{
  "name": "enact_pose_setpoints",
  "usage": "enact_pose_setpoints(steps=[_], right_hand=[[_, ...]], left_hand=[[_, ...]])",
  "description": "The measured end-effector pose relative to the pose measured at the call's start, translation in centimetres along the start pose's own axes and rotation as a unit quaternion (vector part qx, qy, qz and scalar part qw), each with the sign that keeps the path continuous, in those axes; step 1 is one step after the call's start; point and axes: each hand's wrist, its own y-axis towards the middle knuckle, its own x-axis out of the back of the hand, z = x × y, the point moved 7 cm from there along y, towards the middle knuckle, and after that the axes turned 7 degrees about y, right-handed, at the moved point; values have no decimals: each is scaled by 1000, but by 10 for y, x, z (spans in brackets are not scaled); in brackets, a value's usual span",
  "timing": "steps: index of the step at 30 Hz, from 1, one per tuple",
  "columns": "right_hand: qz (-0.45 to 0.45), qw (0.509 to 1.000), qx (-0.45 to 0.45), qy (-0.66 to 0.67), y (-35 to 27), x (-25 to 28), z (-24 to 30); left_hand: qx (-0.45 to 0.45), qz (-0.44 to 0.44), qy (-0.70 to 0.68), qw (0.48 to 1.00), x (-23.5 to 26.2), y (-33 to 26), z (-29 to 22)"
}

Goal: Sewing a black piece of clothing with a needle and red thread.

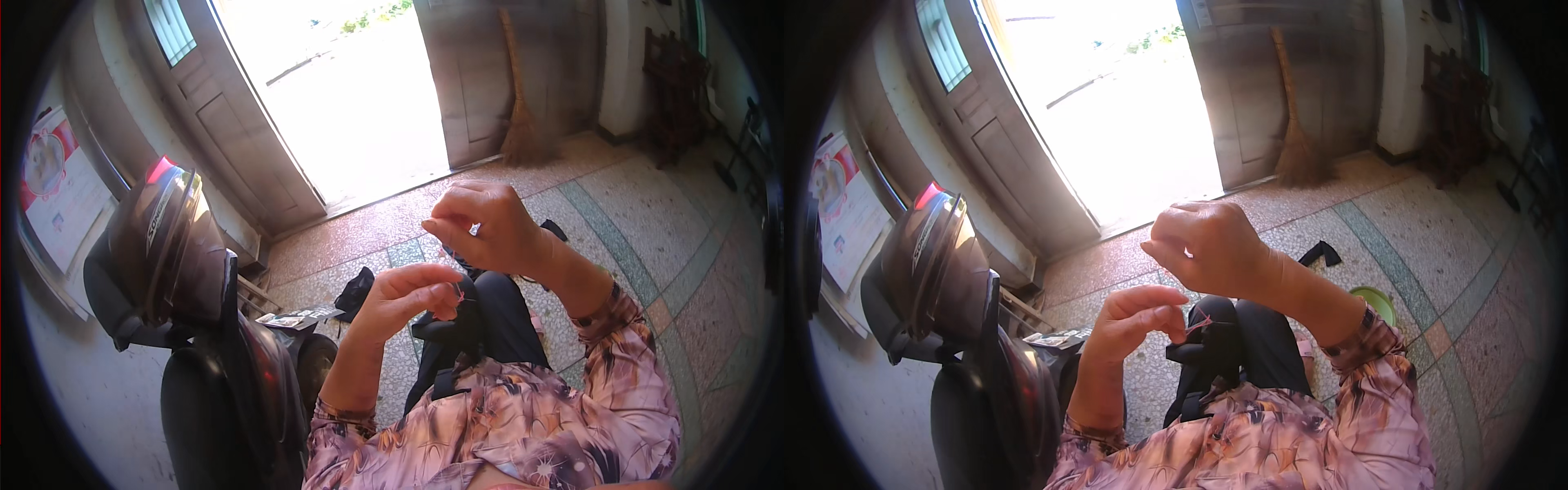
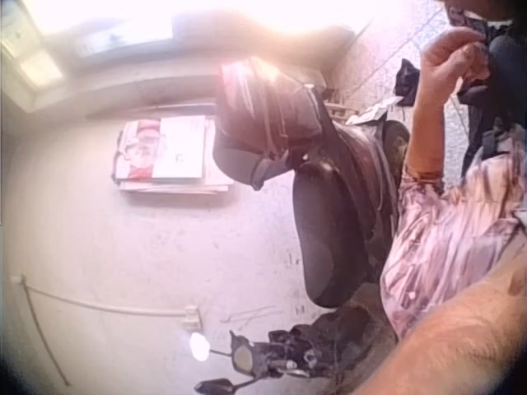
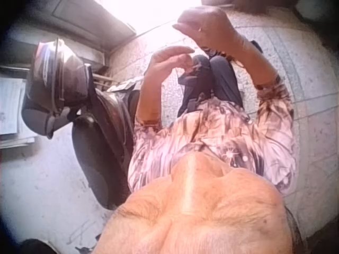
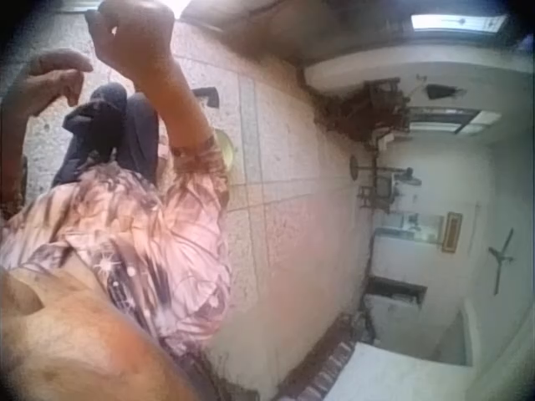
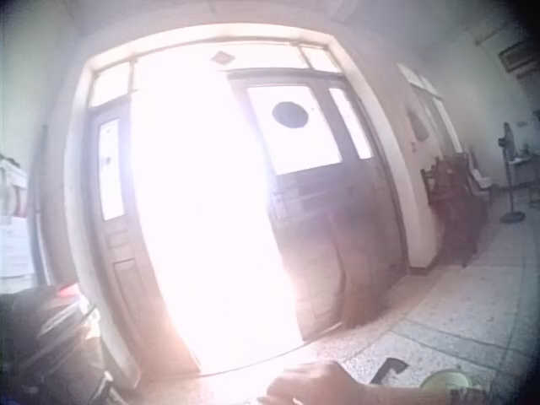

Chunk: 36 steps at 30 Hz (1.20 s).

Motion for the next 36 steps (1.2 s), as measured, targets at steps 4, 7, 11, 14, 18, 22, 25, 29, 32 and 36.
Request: enact_pose_setpoints(steps=[4, 7, 11, 14, 18, 22, 25, 29, 32, 36], right_hand=[[53, 999, -10, 2, -2, -3, 0], [33, 997, -60, 23, -6, -5, -4], [21, 1000, 7, -6, -9, -10, 6], [-1, 998, 57, -36, -21, -13, 18], [27, 990, 106, -93, -38, -23, 23], [38, 989, 104, -97, -43, -30, 20], [56, 990, 98, -90, -44, -34, 19], [70, 995, 67, -33, -42, -35, 20], [80, 996, -8, 29, -45, -31, 10], [15, 995, -66, 74, -39, -21, 2]], left_hand=[[20, -51, -63, 997, 6, -3, -7], [30, -49, -63, 996, 6, -2, -5], [19, -169, -35, 985, 21, -8, 2], [23, -200, -72, 977, 26, -8, 5], [21, -186, -211, 959, 28, -11, 15], [13, -181, -232, 956, 26, -12, 17], [22, -199, -231, 952, 24, -13, 19], [-8, -188, -246, 951, 26, -15, 19], [-2, -199, -217, 956, 24, -19, 14], [30, -221, -98, 970, 20, -19, 12]])
